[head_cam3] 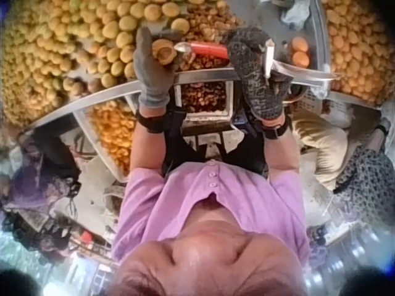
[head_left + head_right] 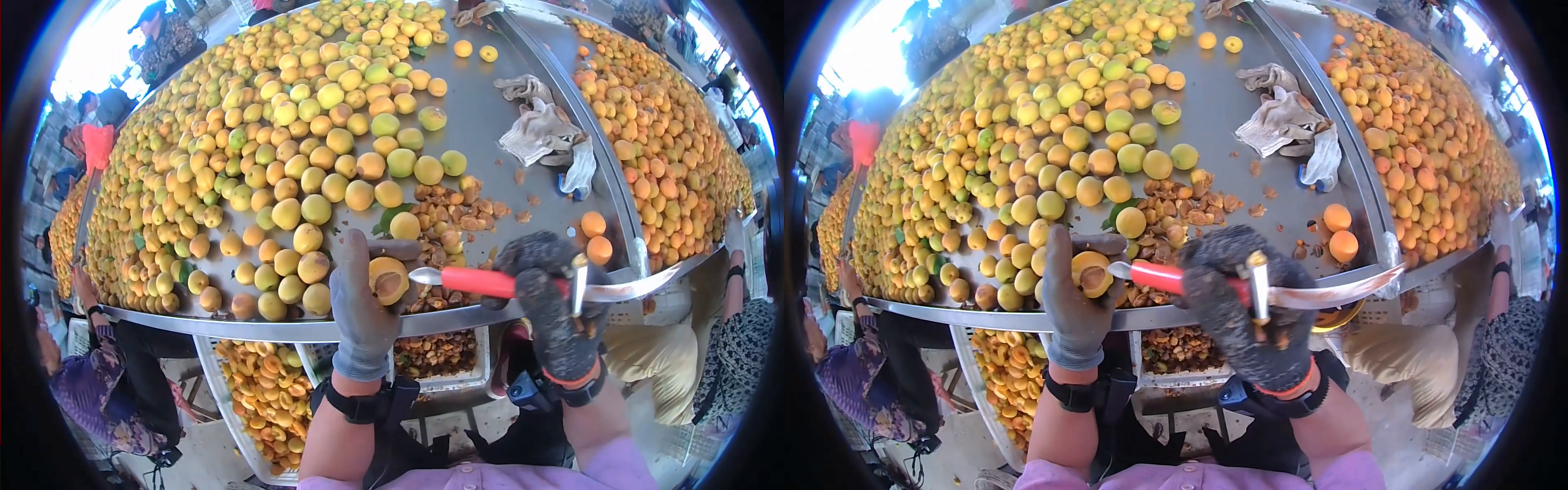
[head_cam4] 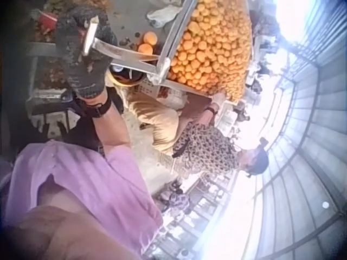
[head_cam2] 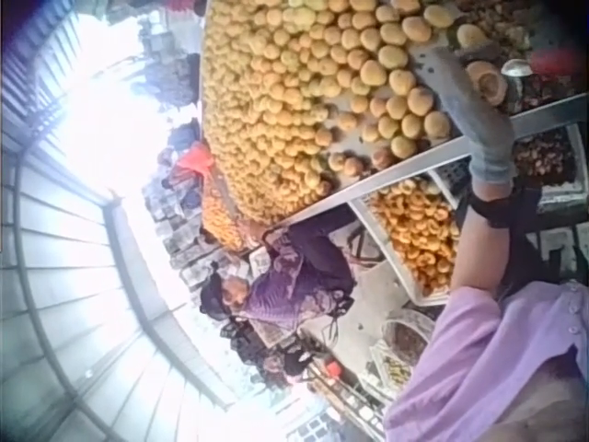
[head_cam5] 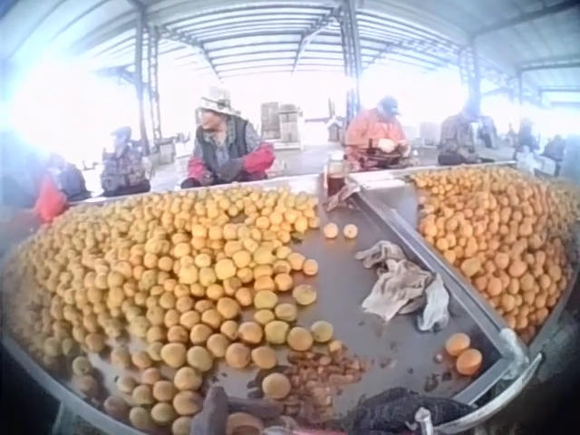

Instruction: The person picks up an apricot from a metal table, cuts it in half with a knife, and removes the pit. They place the apricot halves into a white crate and the pit into a separate container, repeating the process.

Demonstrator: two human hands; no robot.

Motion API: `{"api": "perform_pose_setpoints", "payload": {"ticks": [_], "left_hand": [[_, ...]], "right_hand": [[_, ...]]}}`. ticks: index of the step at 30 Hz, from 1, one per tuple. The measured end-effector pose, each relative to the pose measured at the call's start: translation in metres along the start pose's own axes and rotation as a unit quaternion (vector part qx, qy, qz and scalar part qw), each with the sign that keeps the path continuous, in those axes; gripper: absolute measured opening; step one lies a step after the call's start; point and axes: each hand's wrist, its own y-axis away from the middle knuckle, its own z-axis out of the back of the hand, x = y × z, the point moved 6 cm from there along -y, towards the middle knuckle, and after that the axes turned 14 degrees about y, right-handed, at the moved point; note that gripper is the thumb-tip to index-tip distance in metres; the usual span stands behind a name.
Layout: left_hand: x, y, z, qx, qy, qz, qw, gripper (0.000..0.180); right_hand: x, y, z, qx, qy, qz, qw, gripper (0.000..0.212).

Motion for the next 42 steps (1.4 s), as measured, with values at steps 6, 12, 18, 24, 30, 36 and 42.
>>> {"api": "perform_pose_setpoints", "payload": {"ticks": [6, 12, 18, 24, 30, 36, 42], "left_hand": [[-0.003, -0.006, -0.005, 0.039, 0.121, -0.002, 0.992, 0.074], [0.003, -0.003, -0.003, 0.022, 0.093, -0.010, 0.995, 0.078], [0.008, 0.002, -0.002, 0.030, 0.101, -0.020, 0.994, 0.088], [0.009, 0.011, 0.000, 0.042, 0.061, 0.002, 0.997, 0.081], [0.011, 0.005, -0.006, 0.076, 0.118, 0.008, 0.990, 0.067], [0.036, 0.029, -0.018, -0.024, 0.499, 0.337, 0.798, 0.041], [0.026, 0.016, -0.036, -0.023, 0.608, 0.396, 0.687, 0.036]], "right_hand": [[0.019, -0.001, -0.007, 0.079, 0.226, 0.132, 0.962, 0.013], [0.022, 0.001, -0.017, 0.083, 0.311, 0.210, 0.923, 0.021], [0.008, -0.004, -0.016, 0.103, 0.219, 0.192, 0.951, 0.017], [-0.021, 0.011, -0.011, 0.098, 0.085, -0.058, 0.990, 0.016], [-0.029, 0.017, -0.018, 0.094, 0.002, -0.152, 0.984, 0.019], [0.012, 0.027, -0.032, 0.110, 0.325, 0.314, 0.885, 0.033], [-0.035, 0.019, -0.017, 0.018, -0.086, -0.106, 0.990, 0.014]]}}
